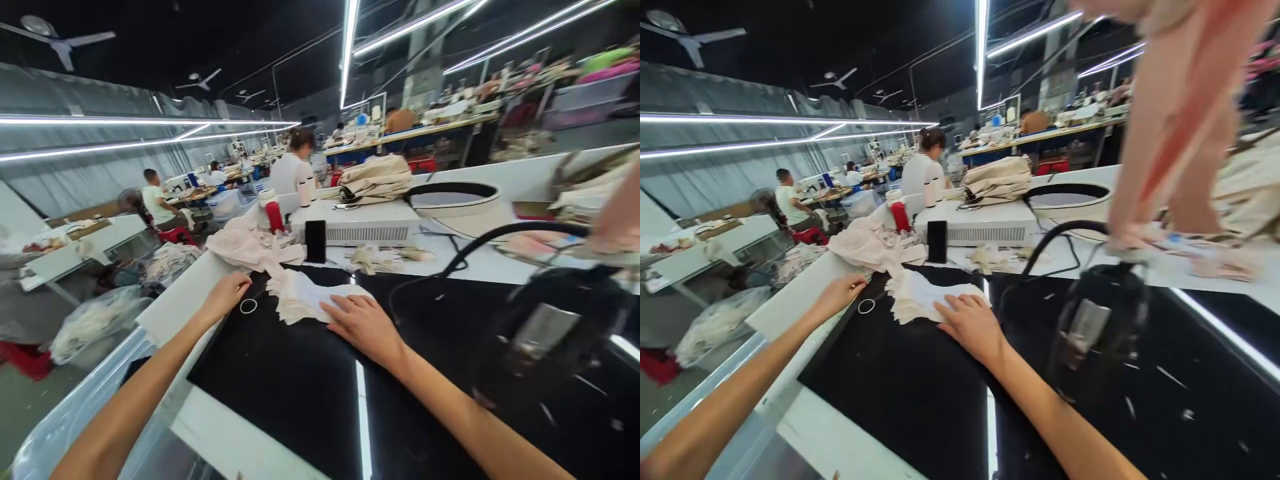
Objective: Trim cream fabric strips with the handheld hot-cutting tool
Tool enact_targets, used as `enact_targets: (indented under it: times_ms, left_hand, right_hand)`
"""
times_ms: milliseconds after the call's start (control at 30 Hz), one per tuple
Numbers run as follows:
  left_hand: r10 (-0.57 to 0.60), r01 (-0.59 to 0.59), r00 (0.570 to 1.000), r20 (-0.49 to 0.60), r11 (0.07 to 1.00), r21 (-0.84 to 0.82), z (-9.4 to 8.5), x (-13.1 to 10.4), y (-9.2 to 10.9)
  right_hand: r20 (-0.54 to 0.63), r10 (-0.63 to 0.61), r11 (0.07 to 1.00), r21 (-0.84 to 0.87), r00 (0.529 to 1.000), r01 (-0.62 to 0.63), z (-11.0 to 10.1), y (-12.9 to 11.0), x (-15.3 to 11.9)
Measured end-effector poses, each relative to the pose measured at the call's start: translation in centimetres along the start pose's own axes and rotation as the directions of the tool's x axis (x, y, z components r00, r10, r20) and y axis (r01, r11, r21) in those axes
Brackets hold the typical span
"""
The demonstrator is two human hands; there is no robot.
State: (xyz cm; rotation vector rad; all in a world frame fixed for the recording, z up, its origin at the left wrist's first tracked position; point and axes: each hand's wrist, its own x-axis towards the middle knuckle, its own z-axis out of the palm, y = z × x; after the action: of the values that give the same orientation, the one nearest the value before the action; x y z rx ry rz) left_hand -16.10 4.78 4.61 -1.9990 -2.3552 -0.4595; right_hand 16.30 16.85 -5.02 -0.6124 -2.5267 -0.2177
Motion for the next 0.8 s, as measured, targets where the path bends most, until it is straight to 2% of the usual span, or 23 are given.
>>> enact_targets:
  times_ms: [100,233,433,600,700,800]
  left_hand:
    - [-0.048,0.048,0.997,0.062,0.999,-0.002,0.3,-2.7,-1.8]
    - [-0.011,0.013,0.991,0.132,1.0,-0.018,1.8,-4.4,-1.8]
    - [0.02,-0.026,0.981,0.193,0.999,0.028,4.3,-3.9,-0.6]
    - [-0.059,0.053,0.982,0.181,0.998,0.036,5.3,-3.2,0.5]
    - [-0.11,0.119,0.979,0.169,0.992,-0.045,5.7,-2.8,0.7]
    - [-0.163,0.194,0.974,0.158,0.959,-0.208,5.7,-2.8,0.7]
  right_hand:
    - [-0.034,-0.024,1.0,-0.012,0.999,0.024,0.6,0.5,-0.1]
    - [-0.066,-0.024,0.998,-0.056,0.998,0.02,0.6,0.6,-0.4]
    - [-0.106,-0.047,0.992,-0.12,0.993,0.035,0.9,0.6,-0.4]
    - [-0.128,-0.074,0.986,-0.159,0.989,0.053,1.1,0.9,-0.5]
    - [-0.12,-0.07,0.985,-0.165,0.99,0.049,1.3,1.1,-0.6]
    - [-0.101,-0.057,0.982,-0.187,0.993,0.038,1.4,1.1,-0.7]
